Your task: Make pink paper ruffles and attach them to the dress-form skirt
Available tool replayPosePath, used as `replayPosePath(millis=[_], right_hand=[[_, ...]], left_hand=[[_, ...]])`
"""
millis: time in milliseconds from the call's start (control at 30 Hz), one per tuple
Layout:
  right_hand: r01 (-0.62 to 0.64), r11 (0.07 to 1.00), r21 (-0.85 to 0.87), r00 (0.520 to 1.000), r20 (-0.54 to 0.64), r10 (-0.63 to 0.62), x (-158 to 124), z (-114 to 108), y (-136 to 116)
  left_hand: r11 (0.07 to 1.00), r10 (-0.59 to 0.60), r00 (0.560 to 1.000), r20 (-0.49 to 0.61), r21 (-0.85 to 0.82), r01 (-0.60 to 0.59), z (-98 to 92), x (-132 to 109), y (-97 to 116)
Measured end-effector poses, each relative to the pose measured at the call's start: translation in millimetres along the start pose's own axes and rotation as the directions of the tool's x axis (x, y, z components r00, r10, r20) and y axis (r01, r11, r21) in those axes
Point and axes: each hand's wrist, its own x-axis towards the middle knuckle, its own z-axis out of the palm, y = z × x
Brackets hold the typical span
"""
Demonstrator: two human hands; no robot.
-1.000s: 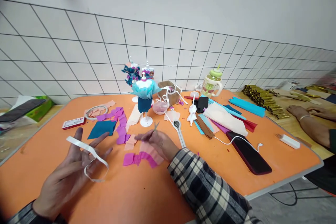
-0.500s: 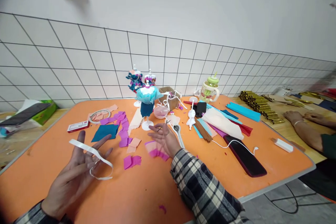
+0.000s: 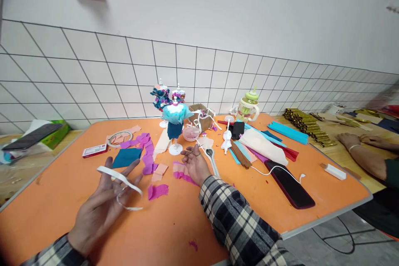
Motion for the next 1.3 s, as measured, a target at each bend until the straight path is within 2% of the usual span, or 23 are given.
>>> replayPosePath(millis=[100, 300, 400, 500, 633, 800, 900, 1000, 1167, 1300], right_hand=[[-0.029, 0.998, 0.048, 1.0, 0.004, 0.028, 2.3, 5.8, 6.2], [-0.079, 0.983, 0.168, 0.997, 0.024, 0.076, 2.4, 8.5, -0.1], [-0.092, 0.972, 0.218, 0.996, 0.031, 0.088, 0.4, 9.3, -3.8], [-0.093, 0.962, 0.258, 0.996, 0.027, 0.089, -1.0, 9.3, -7.4], [-0.095, 0.959, 0.266, 0.995, 0.022, 0.092, -0.2, 5.7, -10.7], [-0.061, 0.979, 0.194, 0.998, 0.011, 0.06, 0.4, 3.9, -4.6], [-0.06, 0.986, 0.158, 0.998, 0.03, 0.056, -1.2, 7.3, -0.9], [-0.087, 0.986, 0.14, 0.995, 0.07, 0.078, -4.2, 11.9, 0.0], [-0.129, 0.974, 0.186, 0.989, 0.09, 0.114, -9.3, 14.8, 3.1], [-0.153, 0.966, 0.21, 0.988, 0.048, 0.147, -8.3, 10.2, 6.9]], left_hand=[[1.0, 0.03, 1.0, -0.003, -0.008, -0.03, 15.7, 9.2, -23.1], [1.0, -0.017, 0.987, 0.158, 0.011, 0.015, 47.8, 20.7, -58.0], [0.997, -0.081, 0.975, 0.208, 0.023, 0.078, 49.9, 28.3, -67.1], [0.993, -0.113, 0.972, 0.205, 0.049, 0.105, 45.8, 36.3, -74.0], [0.99, -0.11, 0.984, 0.139, 0.098, 0.097, 43.6, 38.4, -76.7], [0.99, 0.05, 0.996, 0.072, 0.13, -0.059, 48.3, 26.9, -58.7], [0.981, 0.047, 0.993, 0.11, 0.182, -0.067, 49.5, 19.2, -43.0], [0.979, 0.041, 0.988, 0.151, 0.192, -0.07, 49.8, 13.3, -36.4], [0.988, -0.025, 0.979, 0.204, 0.152, -0.006, 50.3, 10.0, -55.6], [0.992, -0.082, 0.978, 0.189, 0.112, 0.062, 48.4, 16.6, -75.9]])
